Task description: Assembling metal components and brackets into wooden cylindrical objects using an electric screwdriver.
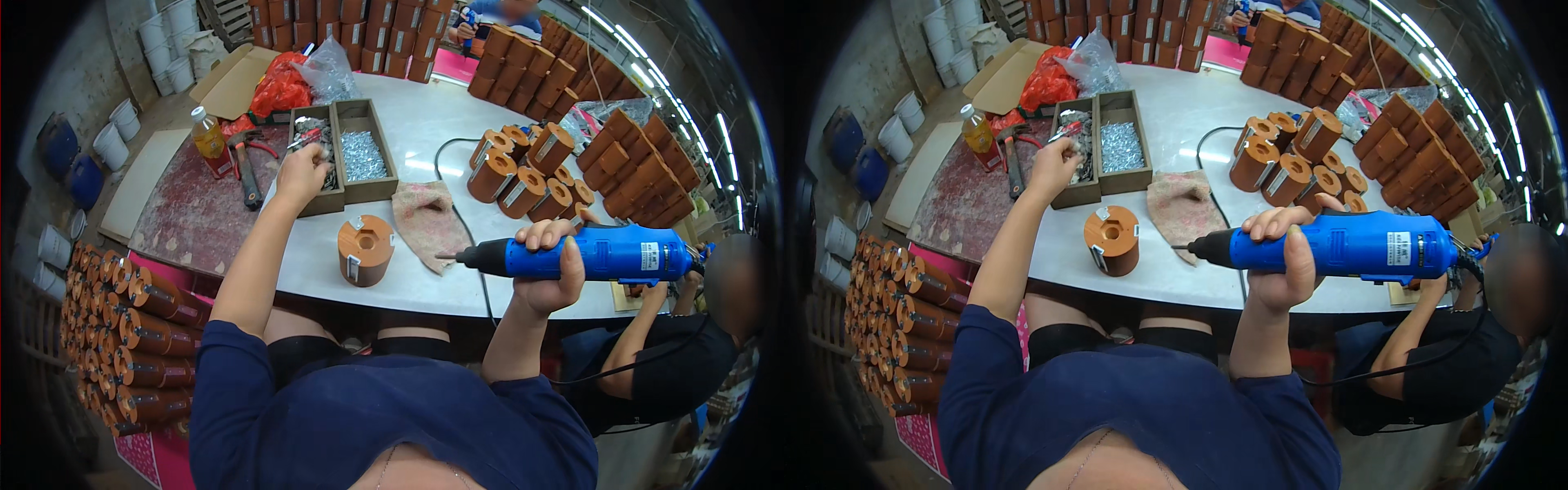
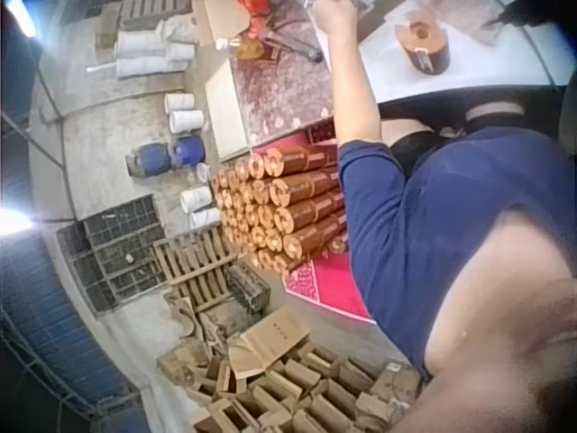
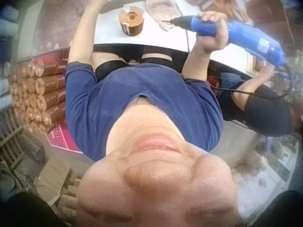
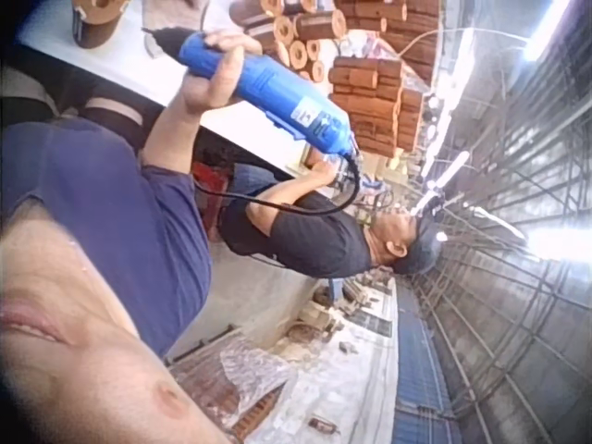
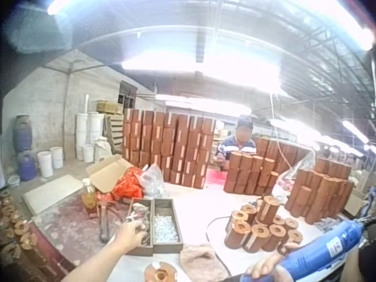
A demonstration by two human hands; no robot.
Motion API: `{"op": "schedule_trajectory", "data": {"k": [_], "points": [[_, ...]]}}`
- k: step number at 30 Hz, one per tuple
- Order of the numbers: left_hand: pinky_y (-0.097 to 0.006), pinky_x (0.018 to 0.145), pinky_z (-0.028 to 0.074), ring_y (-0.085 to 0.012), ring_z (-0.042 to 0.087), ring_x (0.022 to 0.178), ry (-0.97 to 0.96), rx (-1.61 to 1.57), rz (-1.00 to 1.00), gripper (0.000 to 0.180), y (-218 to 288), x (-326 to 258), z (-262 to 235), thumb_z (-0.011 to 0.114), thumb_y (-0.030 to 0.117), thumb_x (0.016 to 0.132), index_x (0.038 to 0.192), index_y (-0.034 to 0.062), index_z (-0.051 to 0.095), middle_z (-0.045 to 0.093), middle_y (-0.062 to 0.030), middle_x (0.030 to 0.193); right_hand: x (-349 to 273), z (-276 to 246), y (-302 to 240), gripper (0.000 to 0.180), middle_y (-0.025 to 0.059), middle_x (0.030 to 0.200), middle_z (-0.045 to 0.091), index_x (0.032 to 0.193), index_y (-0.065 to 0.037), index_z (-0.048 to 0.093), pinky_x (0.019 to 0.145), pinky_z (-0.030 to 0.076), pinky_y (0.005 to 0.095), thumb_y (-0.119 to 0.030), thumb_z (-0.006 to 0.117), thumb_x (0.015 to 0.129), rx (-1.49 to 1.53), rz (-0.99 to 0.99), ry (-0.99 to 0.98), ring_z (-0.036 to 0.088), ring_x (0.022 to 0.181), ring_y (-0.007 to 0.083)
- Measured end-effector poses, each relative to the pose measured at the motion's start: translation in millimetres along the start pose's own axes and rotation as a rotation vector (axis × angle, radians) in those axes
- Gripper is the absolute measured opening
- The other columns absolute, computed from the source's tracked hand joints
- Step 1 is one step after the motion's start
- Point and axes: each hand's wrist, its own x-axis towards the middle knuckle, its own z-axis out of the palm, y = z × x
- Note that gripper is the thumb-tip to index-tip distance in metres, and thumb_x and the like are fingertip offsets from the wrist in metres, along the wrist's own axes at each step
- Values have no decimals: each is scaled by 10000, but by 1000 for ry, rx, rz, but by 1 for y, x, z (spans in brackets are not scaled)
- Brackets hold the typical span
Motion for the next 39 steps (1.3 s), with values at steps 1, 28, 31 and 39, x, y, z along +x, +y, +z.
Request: {"op": "schedule_trajectory", "data": {"k": [1,28,31,39], "points": [[-286,603,460,-197,606,659,28,-106,60,180,1,-5,-4,661,110,672,828,36,609,623,-92,704,0,0,2,430,69,713,482,1180,-73,326,661,444,333,-188,455,786,3,-2,-7,497,649,160],[-168,548,418,-43,519,614,-59,-682,-237,113,61,-137,-7,624,12,719,824,-27,608,596,-25,720,-1,-10,14,403,65,740,484,1133,-61,379,727,394,374,-208,462,768,83,176,2,482,698,177],[-202,498,418,-87,519,524,72,-454,-85,96,65,-142,-4,618,27,680,769,-6,619,562,-36,651,-2,-3,14,393,67,741,485,1124,-63,392,728,393,375,-208,463,766,66,150,-23,483,699,179],[-269,684,421,-203,522,789,88,-176,302,194,49,-132,-15,628,21,664,856,6,601,528,-115,903,-4,-5,12,383,69,746,483,1121,-66,399,727,393,374,-203,456,769,66,111,-36,484,700,180]]}}
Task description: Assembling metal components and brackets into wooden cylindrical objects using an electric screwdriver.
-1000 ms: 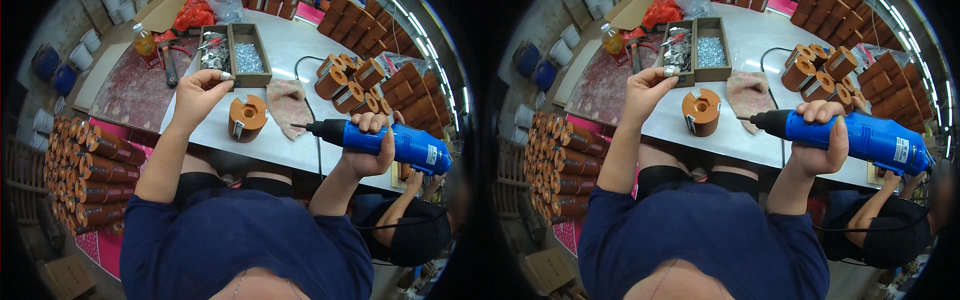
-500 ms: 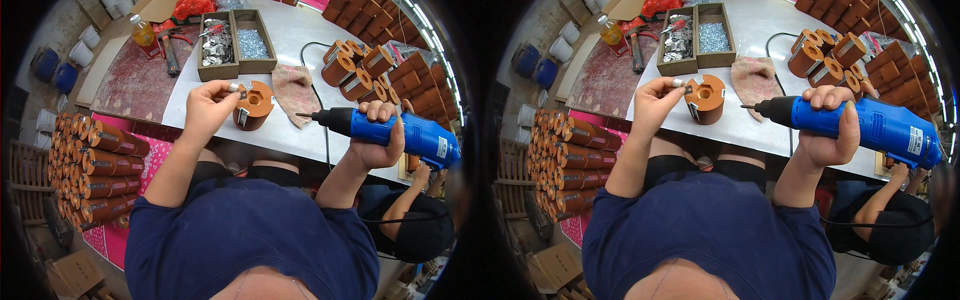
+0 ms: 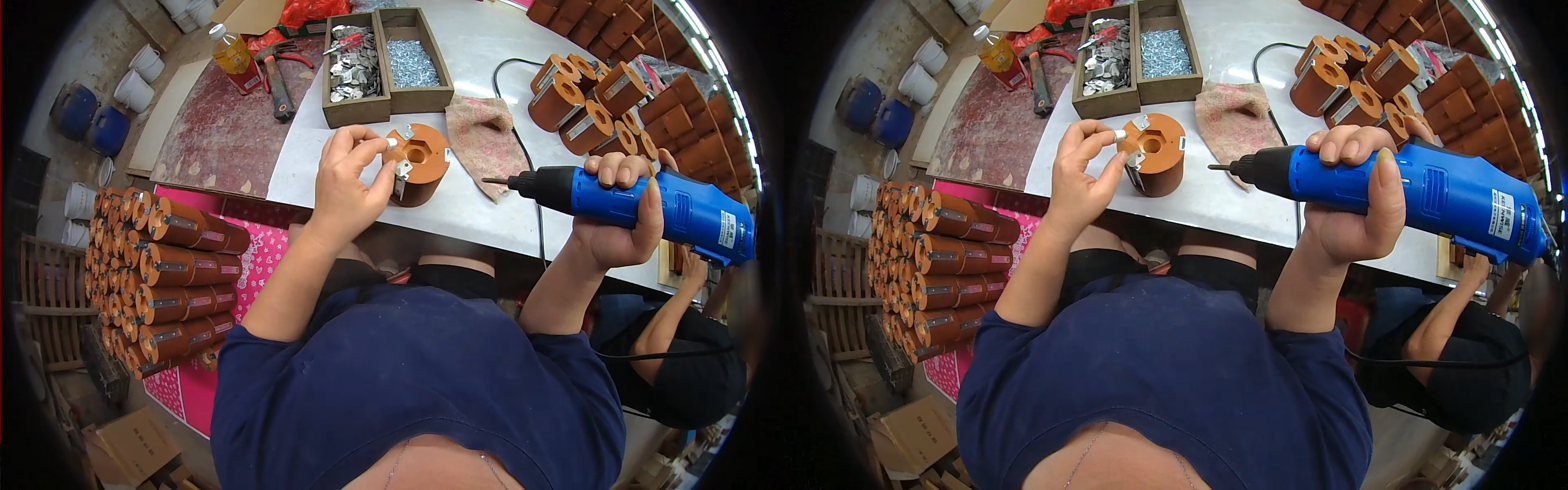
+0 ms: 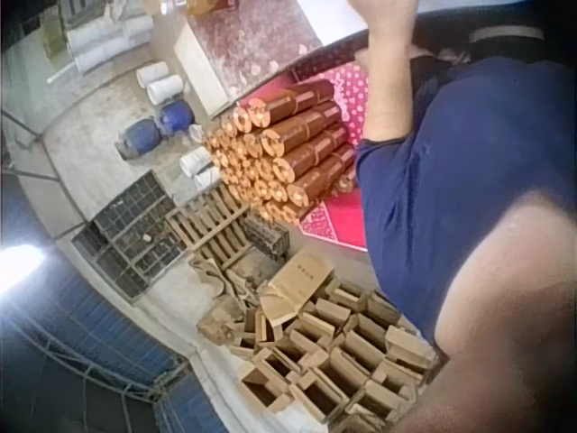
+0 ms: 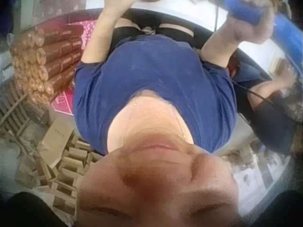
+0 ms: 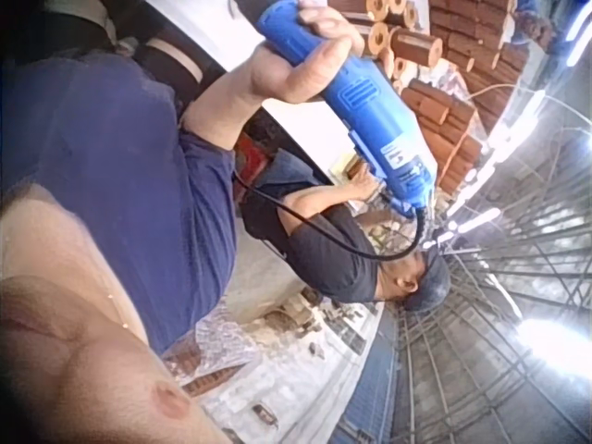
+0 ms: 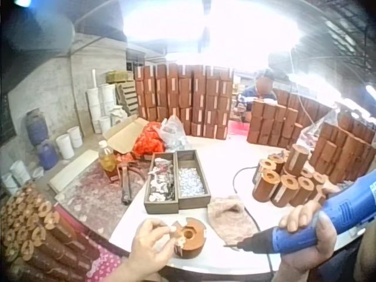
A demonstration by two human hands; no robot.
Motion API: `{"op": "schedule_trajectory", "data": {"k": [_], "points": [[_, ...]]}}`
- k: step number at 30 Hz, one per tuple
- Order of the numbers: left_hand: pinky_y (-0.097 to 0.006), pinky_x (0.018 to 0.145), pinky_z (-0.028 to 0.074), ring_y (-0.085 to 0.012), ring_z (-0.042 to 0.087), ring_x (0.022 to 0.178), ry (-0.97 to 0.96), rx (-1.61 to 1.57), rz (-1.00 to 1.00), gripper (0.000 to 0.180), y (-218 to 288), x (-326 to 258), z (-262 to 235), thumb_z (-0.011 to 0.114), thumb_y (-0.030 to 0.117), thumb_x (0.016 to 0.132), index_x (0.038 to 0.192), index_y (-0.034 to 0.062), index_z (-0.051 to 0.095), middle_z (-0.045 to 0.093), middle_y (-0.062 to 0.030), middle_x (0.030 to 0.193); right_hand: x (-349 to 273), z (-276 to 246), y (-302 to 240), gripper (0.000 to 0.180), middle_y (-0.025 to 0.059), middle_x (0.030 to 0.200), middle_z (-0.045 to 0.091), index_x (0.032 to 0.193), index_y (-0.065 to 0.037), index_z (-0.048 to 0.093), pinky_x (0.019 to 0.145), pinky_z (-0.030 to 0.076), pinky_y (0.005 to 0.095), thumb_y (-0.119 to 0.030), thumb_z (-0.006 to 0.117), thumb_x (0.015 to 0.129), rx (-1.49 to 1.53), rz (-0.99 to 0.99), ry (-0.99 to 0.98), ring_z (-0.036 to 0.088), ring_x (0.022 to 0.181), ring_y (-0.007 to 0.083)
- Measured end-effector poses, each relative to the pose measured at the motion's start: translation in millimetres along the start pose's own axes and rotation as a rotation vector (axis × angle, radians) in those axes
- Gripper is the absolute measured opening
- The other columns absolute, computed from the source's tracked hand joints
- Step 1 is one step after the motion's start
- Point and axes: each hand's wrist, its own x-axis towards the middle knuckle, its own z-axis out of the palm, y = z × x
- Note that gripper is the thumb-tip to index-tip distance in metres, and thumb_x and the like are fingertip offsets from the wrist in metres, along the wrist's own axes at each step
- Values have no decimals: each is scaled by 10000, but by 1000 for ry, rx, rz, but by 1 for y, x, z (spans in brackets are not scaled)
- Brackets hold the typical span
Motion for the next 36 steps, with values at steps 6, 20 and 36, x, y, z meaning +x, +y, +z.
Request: {"op": "schedule_trajectory", "data": {"k": [6,20,36], "points": [[-355,890,332,-268,453,1031,-297,-41,158,261,-11,11,-12,630,58,666,927,42,615,495,-139,1108,0,2,2,326,64,740,485,1030,-18,448,718,399,369,-206,458,764,1,41,55,486,697,176],[-350,894,355,-254,464,1050,-268,-184,92,251,-19,4,-4,647,53,646,896,47,629,546,-94,1082,1,6,5,541,77,697,484,1221,-26,243,659,452,366,-186,470,758,-24,-6,69,517,641,185],[-344,882,366,-250,481,1030,-285,-257,38,259,-19,3,-3,647,57,651,910,56,634,550,-91,1079,2,0,8,540,76,709,490,1224,-34,224,663,451,368,-173,462,760,10,12,108,516,640,185]]}}
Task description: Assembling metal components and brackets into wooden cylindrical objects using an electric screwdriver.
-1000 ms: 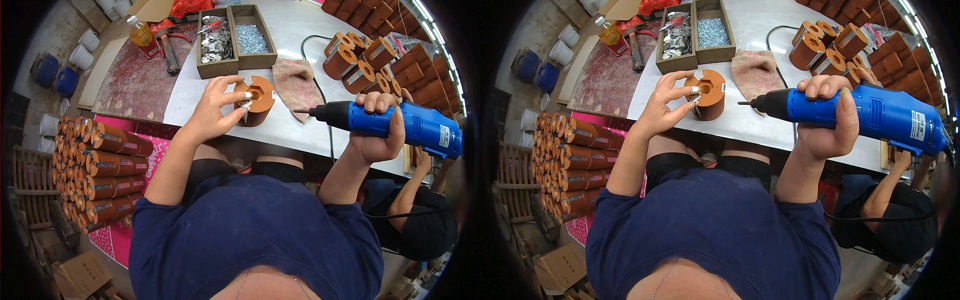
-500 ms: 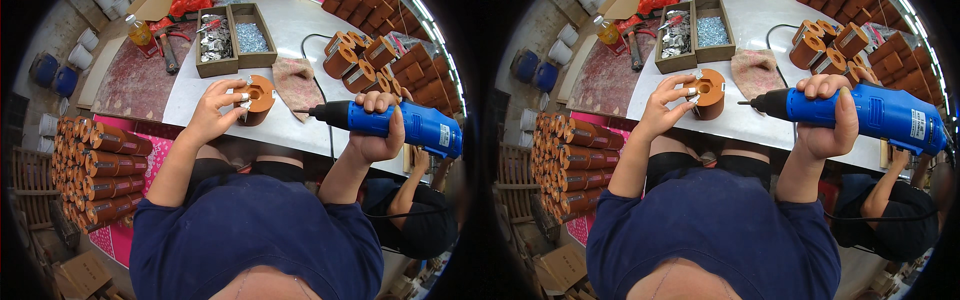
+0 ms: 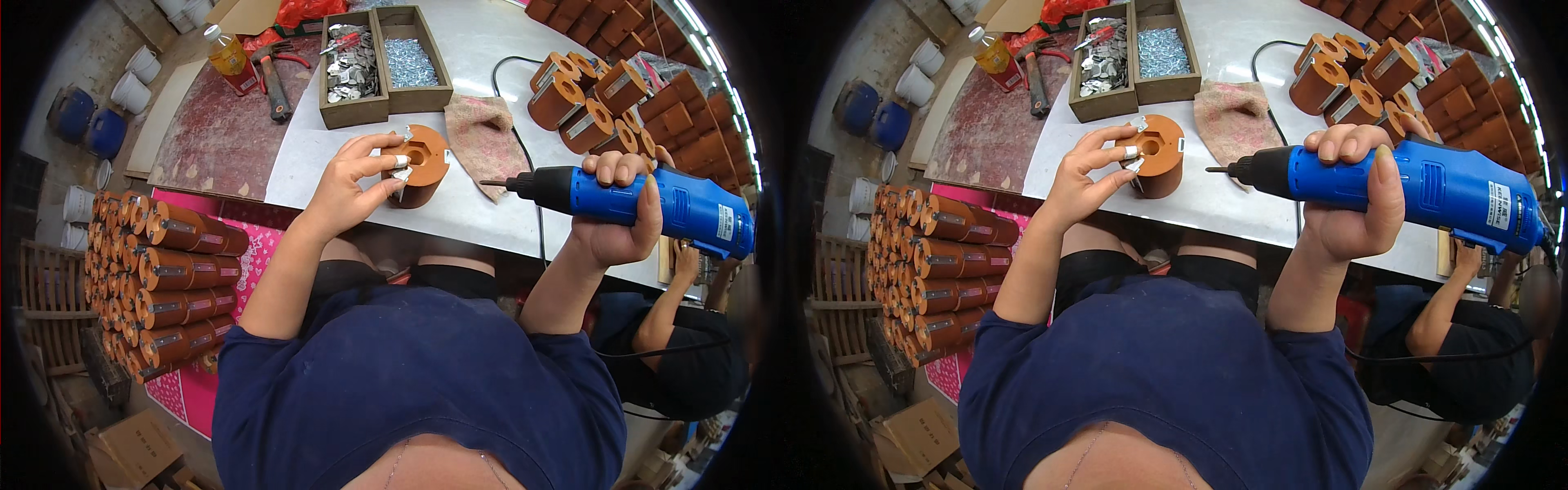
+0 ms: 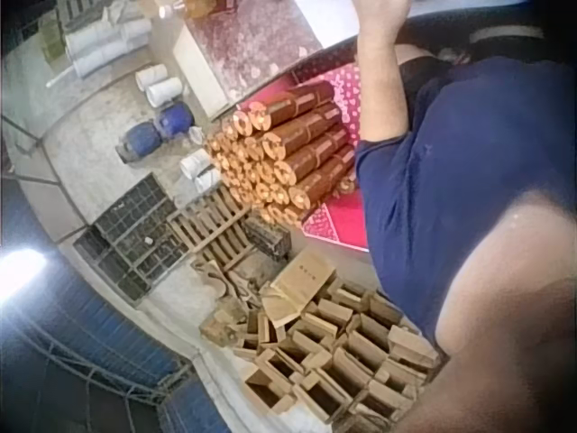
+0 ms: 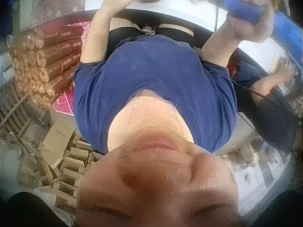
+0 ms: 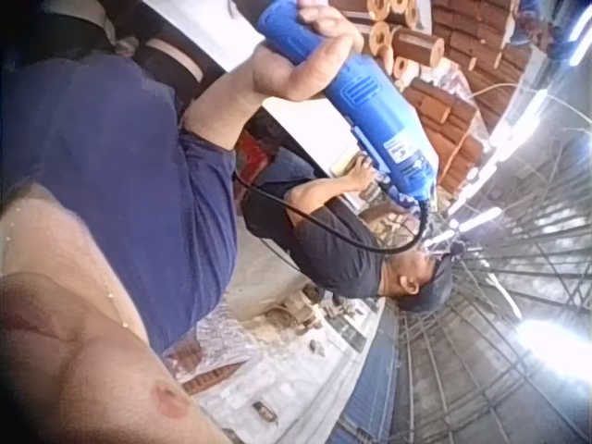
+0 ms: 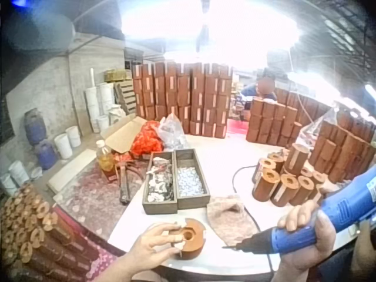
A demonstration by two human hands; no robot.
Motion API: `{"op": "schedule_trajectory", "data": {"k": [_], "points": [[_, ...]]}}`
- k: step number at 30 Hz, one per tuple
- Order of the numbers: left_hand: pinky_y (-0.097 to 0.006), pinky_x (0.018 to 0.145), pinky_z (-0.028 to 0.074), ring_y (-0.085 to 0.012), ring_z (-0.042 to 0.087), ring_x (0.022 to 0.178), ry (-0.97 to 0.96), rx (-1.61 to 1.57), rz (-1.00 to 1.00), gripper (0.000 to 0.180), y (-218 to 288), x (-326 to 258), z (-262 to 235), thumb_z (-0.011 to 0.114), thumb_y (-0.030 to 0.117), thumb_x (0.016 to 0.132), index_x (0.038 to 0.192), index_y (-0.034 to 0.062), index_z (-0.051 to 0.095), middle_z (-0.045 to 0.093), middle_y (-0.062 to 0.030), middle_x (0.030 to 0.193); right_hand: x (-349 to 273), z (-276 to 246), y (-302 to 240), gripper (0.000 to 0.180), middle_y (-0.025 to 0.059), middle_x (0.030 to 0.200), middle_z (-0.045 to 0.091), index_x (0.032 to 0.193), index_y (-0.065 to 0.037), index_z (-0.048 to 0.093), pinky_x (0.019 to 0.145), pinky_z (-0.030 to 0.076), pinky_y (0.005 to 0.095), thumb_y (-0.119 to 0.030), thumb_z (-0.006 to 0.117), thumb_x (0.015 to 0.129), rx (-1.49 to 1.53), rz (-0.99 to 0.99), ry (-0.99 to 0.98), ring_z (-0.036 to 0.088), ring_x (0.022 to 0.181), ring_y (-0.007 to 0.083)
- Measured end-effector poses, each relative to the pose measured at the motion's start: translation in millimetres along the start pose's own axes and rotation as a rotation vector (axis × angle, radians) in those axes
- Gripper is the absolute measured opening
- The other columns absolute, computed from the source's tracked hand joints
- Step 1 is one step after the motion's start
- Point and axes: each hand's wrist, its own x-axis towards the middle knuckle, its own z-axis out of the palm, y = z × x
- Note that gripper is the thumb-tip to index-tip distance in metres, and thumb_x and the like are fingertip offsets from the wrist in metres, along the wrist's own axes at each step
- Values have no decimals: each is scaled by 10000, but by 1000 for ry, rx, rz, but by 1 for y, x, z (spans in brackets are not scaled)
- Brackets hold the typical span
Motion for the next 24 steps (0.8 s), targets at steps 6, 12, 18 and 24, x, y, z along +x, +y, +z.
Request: {"op": "schedule_trajectory", "data": {"k": [6,12,18,24], "points": [[-344,881,368,-247,480,1029,-14,-5,-1,309,-2,-1,-2,666,71,641,947,67,622,541,-95,1095,0,-1,-1,527,78,710,491,1229,-48,221,668,450,367,-174,448,770,-20,-11,-43,516,644,183],[-323,893,366,-201,493,1034,73,-45,39,398,-4,21,-30,663,68,673,1058,44,562,536,-103,1101,2,-5,-7,344,59,732,471,1065,-20,417,734,390,359,-208,455,779,-5,76,-120,475,719,171],[-294,707,444,-147,569,832,-99,127,-121,280,-29,105,-32,600,109,745,1007,14,582,609,-74,917,-1,-13,-16,431,62,746,472,1167,-40,350,731,398,370,-207,455,783,-9,51,-93,475,716,173],[-283,676,464,-202,598,745,-331,380,-220,251,-88,165,10,601,102,721,959,21,600,628,-122,828,-6,-7,-30,251,91,690,473,784,-14,472,721,399,324,-262,431,772,-110,34,-68,485,698,169]]}}
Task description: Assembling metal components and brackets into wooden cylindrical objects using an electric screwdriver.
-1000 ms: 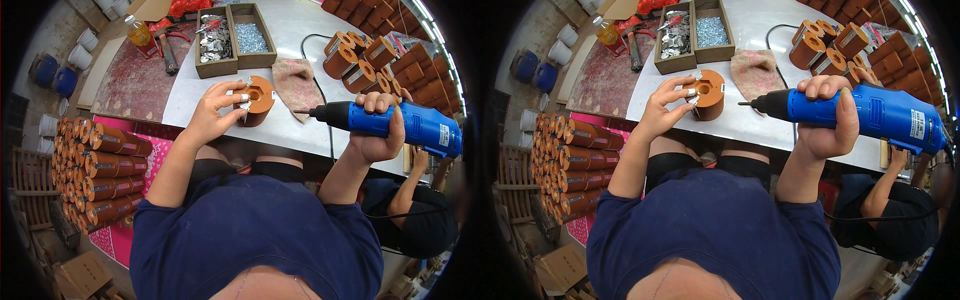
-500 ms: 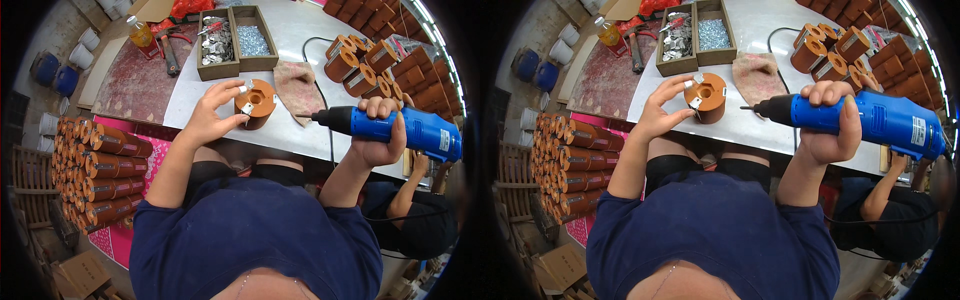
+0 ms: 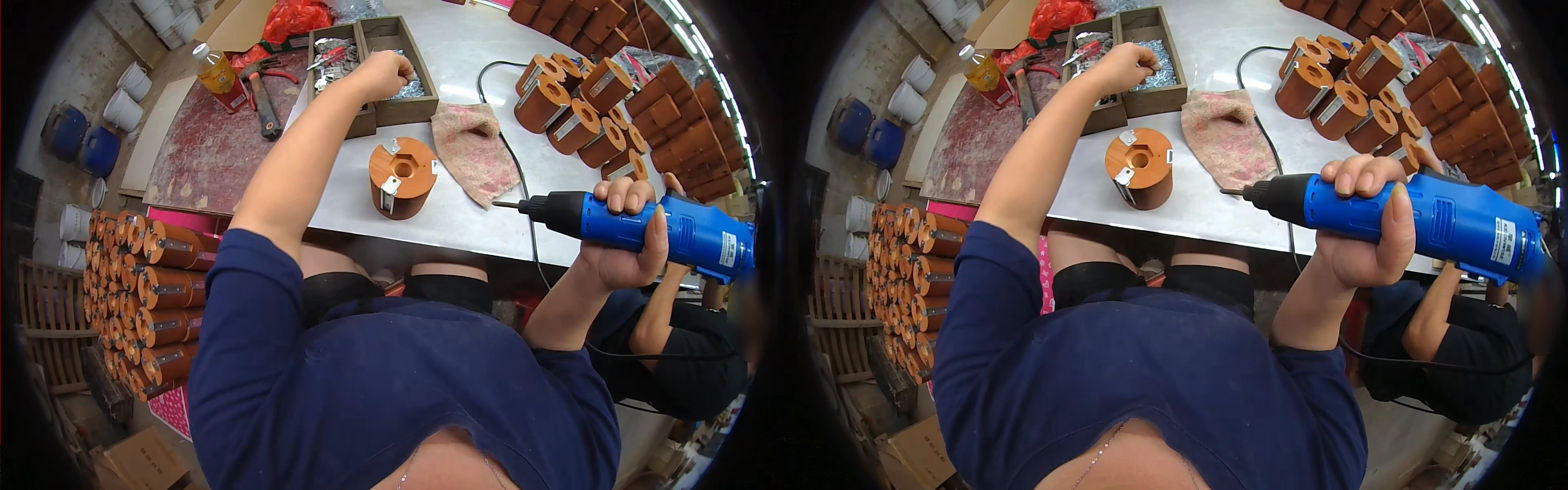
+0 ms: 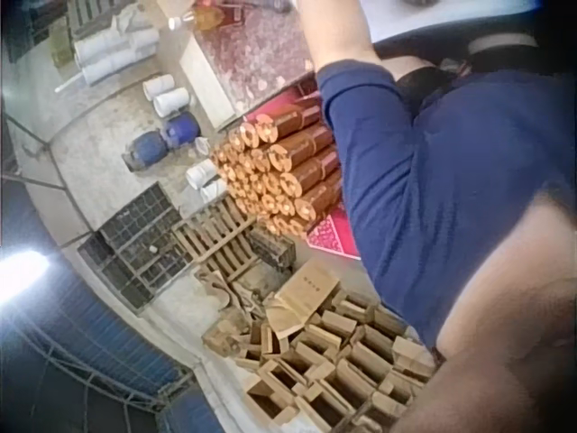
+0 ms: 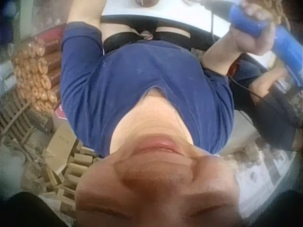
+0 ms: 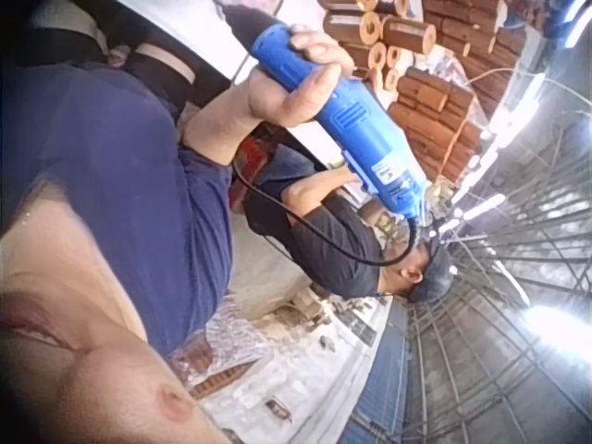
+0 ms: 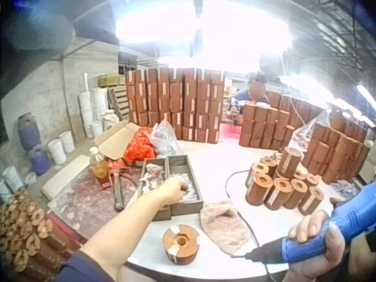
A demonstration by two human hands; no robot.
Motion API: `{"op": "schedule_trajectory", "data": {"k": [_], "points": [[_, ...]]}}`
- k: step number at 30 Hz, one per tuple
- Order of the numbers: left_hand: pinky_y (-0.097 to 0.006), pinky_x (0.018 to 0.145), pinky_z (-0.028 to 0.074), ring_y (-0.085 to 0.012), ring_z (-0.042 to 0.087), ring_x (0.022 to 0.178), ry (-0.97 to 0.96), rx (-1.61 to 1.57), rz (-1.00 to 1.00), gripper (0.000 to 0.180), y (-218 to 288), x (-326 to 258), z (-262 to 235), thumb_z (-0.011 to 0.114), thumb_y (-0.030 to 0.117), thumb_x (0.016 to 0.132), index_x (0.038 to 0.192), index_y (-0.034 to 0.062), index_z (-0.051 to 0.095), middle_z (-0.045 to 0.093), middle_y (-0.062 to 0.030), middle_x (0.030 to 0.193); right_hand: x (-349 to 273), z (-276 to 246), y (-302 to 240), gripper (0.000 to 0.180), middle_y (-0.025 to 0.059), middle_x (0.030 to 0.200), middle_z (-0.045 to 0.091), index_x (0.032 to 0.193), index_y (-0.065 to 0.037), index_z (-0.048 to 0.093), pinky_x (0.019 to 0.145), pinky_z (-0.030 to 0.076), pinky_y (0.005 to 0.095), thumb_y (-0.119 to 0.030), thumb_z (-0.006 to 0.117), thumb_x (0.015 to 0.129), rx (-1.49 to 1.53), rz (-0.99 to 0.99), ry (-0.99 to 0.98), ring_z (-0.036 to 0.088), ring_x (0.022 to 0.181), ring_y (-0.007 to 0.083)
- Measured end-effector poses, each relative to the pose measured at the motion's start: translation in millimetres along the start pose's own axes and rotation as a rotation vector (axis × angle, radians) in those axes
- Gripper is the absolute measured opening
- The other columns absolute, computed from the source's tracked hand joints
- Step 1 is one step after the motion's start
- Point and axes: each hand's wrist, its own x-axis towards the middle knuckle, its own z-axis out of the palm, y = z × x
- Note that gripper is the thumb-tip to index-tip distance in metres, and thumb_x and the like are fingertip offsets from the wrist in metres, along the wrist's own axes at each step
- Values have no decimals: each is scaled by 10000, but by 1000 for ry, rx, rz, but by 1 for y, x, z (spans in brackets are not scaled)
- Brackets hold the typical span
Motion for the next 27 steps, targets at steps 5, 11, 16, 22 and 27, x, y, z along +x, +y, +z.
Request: {"op": "schedule_trajectory", "data": {"k": [5,11,16,22,27], "points": [[-350,749,452,-298,579,855,-240,455,39,270,-3,28,24,520,-6,657,904,45,616,604,-170,908,-2,-9,-5,293,84,745,483,886,8,475,722,399,344,-263,440,781,13,-44,36,490,710,177],[-352,658,460,-297,583,766,-298,557,48,234,-26,59,33,521,6,618,824,68,613,612,-142,793,-1,-20,-10,286,63,740,485,838,-18,495,751,389,352,-293,471,766,67,37,11,492,732,178],[-368,727,472,-292,573,911,-262,542,-109,248,-19,56,44,563,7,678,914,48,628,597,-148,972,-7,-26,-11,276,52,726,495,801,-27,500,751,390,350,-299,488,755,0,53,30,499,737,172],[-360,744,466,-278,573,912,-235,572,-109,278,-26,59,52,548,-1,677,927,86,632,596,-130,987,-13,-33,-14,432,69,708,500,1093,-73,447,758,381,365,-223,551,701,77,20,130,506,705,185],[-358,743,465,-262,576,902,-301,500,-98,319,-21,53,45,526,5,671,940,137,635,601,-108,982,-15,-31,-18,428,75,690,516,1061,-72,473,757,398,369,-223,579,675,69,11,176,531,696,195]]}}
